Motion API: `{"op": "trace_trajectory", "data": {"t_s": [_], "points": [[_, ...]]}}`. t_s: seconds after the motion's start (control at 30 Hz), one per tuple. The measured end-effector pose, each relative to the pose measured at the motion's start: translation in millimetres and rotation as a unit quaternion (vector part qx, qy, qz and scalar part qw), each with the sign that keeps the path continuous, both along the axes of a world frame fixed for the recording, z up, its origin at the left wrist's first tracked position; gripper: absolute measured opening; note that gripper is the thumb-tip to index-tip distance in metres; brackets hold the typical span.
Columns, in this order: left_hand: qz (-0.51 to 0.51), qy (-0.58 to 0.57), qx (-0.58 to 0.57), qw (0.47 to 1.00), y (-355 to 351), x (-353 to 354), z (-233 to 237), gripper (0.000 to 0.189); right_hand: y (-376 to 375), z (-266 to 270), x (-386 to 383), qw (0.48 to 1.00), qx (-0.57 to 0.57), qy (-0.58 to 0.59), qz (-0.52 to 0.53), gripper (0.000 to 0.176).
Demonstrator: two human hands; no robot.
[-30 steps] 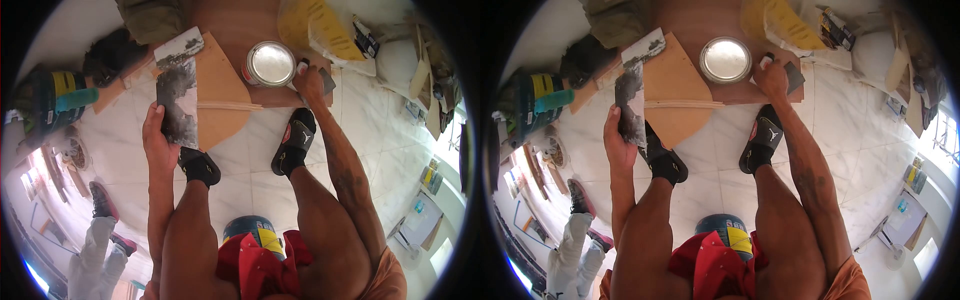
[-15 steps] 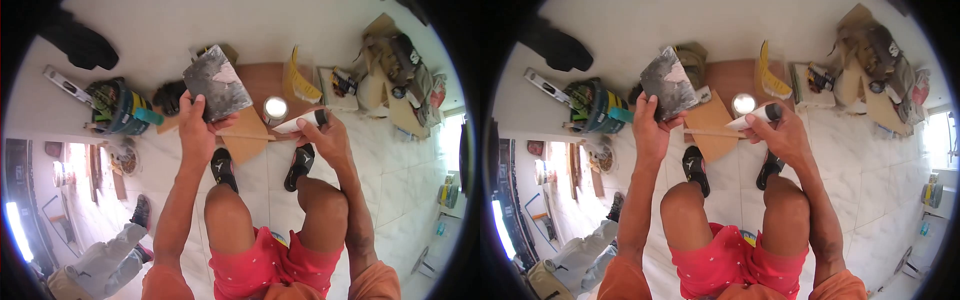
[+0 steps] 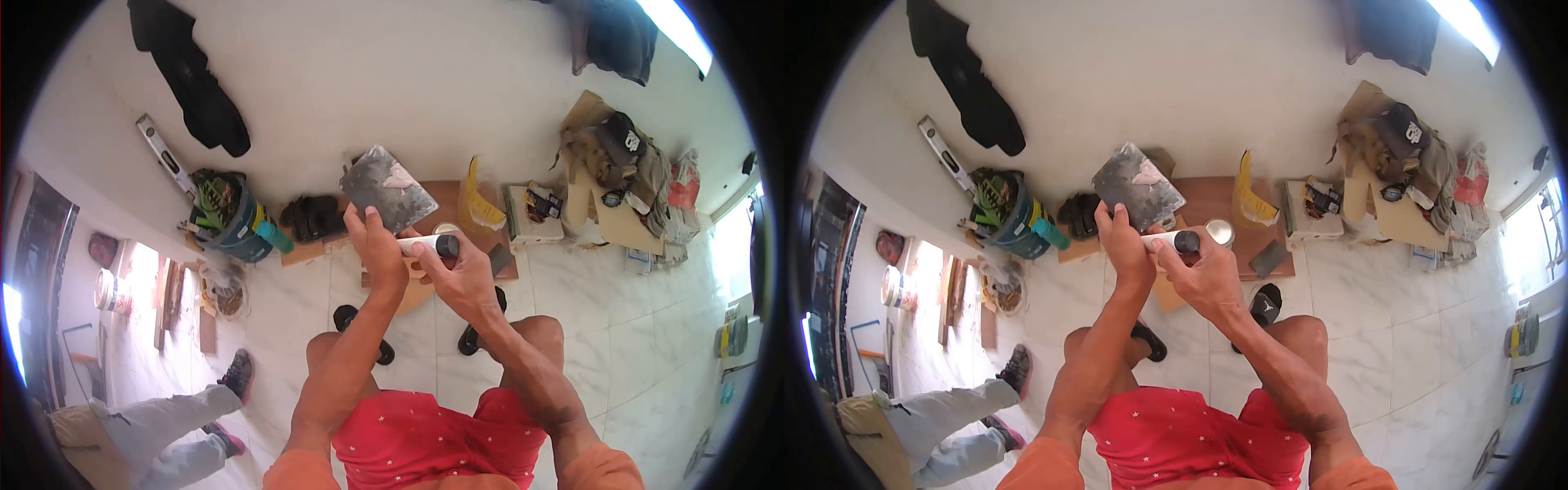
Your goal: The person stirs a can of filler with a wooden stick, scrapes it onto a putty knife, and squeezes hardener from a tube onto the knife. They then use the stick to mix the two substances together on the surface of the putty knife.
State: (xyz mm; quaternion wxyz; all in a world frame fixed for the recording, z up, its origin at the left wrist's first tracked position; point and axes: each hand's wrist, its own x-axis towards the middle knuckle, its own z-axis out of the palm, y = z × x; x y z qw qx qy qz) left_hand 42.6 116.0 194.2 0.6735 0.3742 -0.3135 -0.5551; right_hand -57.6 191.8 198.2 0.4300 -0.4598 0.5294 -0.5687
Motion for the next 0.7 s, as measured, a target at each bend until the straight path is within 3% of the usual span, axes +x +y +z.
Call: {"op": "trace_trajectory", "data": {"t_s": [0.03, 0.13, 0.27, 0.37, 0.47, 0.6, 0.7], "points": [[0.012, -0.018, 0.006, 1.000, -2.2, 4.5, -9.0, 0.036, 1.5, -3.9, 5.6, 0.999, 0.034, -0.016, 0.013, 0.040], [0.059, -0.059, 0.020, 0.996, -23.8, 8.8, -18.5, 0.035, 0.8, -1.8, 5.6, 0.979, 0.071, 0.190, 0.023, 0.039], [0.093, -0.132, 0.023, 0.987, -41.6, 12.0, -23.9, 0.041, -17.5, 0.1, 1.0, 0.945, -0.008, 0.323, -0.049, 0.047], [0.136, -0.237, 0.004, 0.962, -77.3, 15.8, -70.3, 0.042, -25.6, -1.0, 0.3, 0.920, -0.070, 0.383, -0.035, 0.042], [0.131, -0.256, 0.024, 0.957, -80.5, 13.6, -83.7, 0.041, -26.0, -4.2, -6.2, 0.880, -0.156, 0.448, -0.004, 0.032], [0.160, -0.307, 0.028, 0.938, -76.4, 14.2, -79.2, 0.040, -31.1, -4.1, -16.2, 0.865, -0.200, 0.461, 0.021, 0.032], [0.185, -0.270, 0.036, 0.944, -77.6, 8.0, -76.9, 0.038, -27.9, -0.2, -14.7, 0.914, -0.132, 0.380, 0.044, 0.033]]}}
